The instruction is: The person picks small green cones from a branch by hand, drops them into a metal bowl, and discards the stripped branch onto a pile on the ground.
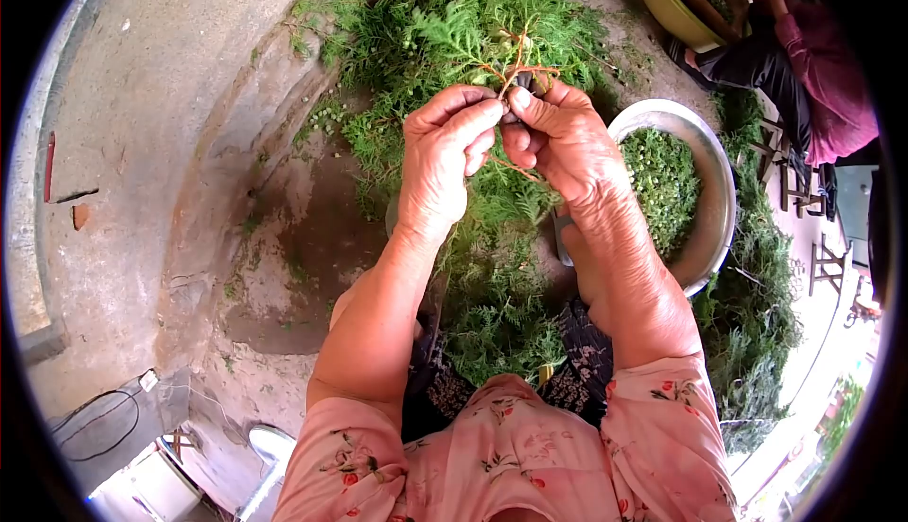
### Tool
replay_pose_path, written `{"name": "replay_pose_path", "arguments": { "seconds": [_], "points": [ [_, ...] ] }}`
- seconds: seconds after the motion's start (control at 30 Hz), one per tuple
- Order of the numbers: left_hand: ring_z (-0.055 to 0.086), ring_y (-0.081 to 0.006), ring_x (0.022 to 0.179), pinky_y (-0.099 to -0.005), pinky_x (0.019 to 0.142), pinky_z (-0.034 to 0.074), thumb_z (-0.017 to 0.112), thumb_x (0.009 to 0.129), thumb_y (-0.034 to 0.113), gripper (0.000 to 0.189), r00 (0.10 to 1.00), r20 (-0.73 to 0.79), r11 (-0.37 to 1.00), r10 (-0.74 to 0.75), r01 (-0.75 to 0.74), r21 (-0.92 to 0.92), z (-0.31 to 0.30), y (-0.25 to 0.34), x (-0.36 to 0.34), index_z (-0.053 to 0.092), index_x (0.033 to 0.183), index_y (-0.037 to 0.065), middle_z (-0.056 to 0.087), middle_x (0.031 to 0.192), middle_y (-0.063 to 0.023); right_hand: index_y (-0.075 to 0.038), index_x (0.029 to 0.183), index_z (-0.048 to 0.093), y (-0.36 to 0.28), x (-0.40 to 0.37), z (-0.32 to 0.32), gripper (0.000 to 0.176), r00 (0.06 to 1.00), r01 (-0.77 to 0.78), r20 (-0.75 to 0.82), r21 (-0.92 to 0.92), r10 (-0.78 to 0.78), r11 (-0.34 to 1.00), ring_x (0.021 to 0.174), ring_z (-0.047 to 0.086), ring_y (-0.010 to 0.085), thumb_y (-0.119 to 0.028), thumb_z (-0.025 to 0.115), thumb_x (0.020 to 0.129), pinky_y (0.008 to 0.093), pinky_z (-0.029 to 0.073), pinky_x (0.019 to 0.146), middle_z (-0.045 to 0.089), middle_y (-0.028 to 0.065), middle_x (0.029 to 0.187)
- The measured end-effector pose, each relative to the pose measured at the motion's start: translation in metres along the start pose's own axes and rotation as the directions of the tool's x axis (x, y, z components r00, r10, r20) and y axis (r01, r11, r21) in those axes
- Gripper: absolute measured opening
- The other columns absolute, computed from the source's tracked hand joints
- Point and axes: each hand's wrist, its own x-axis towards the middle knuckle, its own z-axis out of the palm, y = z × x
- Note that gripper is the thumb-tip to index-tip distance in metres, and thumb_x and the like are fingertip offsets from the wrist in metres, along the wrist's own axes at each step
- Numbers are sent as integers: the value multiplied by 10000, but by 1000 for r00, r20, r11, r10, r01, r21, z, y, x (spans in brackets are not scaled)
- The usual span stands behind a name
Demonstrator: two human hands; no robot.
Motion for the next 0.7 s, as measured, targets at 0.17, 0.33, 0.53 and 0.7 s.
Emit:
{"name": "replay_pose_path", "arguments": {
  "seconds": [0.17,0.33,0.53,0.7],
  "points": [
    [403,-22,475,-164,393,284,589,794,57,70,996,26,985,-80,83,-152,-4,0,2,588,847,11,549,669,7,7,823,518,6,-1,3,98,996,-78,55,293,65,953,492,434,104,-80,535,865,238,388,433,503,46,627],
    [411,-27,488,-176,398,299,581,802,71,69,998,-51,998,-29,27,-54,1,0,0,588,838,12,542,643,7,9,845,527,4,-2,9,96,1000,15,-2,60,-14,998,494,462,94,-84,543,863,217,395,429,520,38,633],
    [472,-69,525,-202,445,371,539,823,46,79,972,-125,967,197,-171,191,11,-7,-3,582,814,-20,545,628,-12,3,821,511,15,-6,21,49,954,224,-135,-269,-267,937,505,496,84,-20,553,832,210,411,427,544,40,646],
    [453,-58,507,-195,418,347,561,813,59,68,967,-219,988,129,-107,112,10,-10,-1,594,820,0,536,627,-3,-1,848,495,14,-9,25,47,946,229,-192,-175,-261,958,476,475,108,-17,539,838,221,394,423,527,47,625]
  ]
}}
